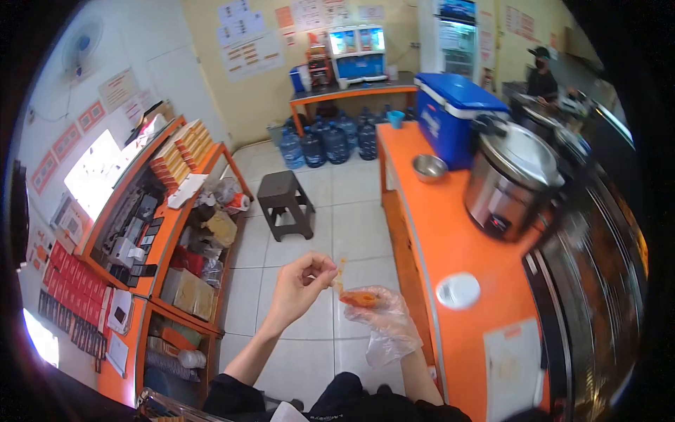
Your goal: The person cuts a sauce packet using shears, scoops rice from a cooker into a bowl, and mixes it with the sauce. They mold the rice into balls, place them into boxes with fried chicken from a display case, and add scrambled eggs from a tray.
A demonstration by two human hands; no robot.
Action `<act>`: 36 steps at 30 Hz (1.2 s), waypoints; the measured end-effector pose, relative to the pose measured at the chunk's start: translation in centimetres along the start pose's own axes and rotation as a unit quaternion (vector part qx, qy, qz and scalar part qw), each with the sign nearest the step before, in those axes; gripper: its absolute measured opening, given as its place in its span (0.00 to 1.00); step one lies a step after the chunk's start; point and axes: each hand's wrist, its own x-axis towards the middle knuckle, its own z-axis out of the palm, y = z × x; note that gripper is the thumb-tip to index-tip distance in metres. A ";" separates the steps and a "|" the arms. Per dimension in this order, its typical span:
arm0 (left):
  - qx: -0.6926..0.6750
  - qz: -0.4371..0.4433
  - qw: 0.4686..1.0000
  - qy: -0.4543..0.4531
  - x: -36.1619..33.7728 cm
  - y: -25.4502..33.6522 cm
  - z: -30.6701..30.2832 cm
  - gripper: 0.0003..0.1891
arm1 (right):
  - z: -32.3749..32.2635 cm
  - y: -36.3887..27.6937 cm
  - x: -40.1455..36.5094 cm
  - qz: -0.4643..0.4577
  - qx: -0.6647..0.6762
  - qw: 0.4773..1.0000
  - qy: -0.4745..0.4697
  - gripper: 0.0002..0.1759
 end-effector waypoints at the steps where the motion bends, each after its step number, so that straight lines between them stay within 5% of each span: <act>1: 0.003 0.001 1.000 0.011 3.0 -1.2 -2.4 0.05 | 0.4 0.0 4.4 0.001 0.023 0.999 -0.035 0.20; 5: 0.004 -0.009 1.000 -0.011 15.1 -8.1 -11.4 0.06 | 2.2 0.4 21.6 0.059 -0.044 0.994 -0.080 0.17; 9: -0.015 -0.015 0.999 -0.024 28.5 -13.2 -17.5 0.06 | 2.4 1.8 36.7 -0.006 -0.078 0.994 -0.077 0.16; 16: 0.039 0.008 0.990 -0.139 53.3 -20.7 -25.2 0.08 | 0.6 1.4 60.1 0.014 0.025 1.000 -0.001 0.18; 21: -0.024 0.020 0.997 -0.071 68.5 -28.9 -31.3 0.11 | -0.8 3.6 80.8 -0.005 -0.008 0.999 -0.049 0.17; 24: -0.049 0.010 0.999 -0.023 77.0 -31.6 -35.6 0.12 | 0.5 2.7 92.6 -0.004 0.097 0.987 -0.126 0.17; 28: 0.028 -0.009 0.999 0.040 88.7 -33.4 -39.1 0.15 | 0.1 1.1 107.4 0.030 0.058 0.987 -0.149 0.16; 36: 0.100 0.141 0.985 0.023 115.6 -44.4 -40.0 0.17 | -8.6 -0.4 131.9 -0.031 0.047 0.998 -0.003 0.15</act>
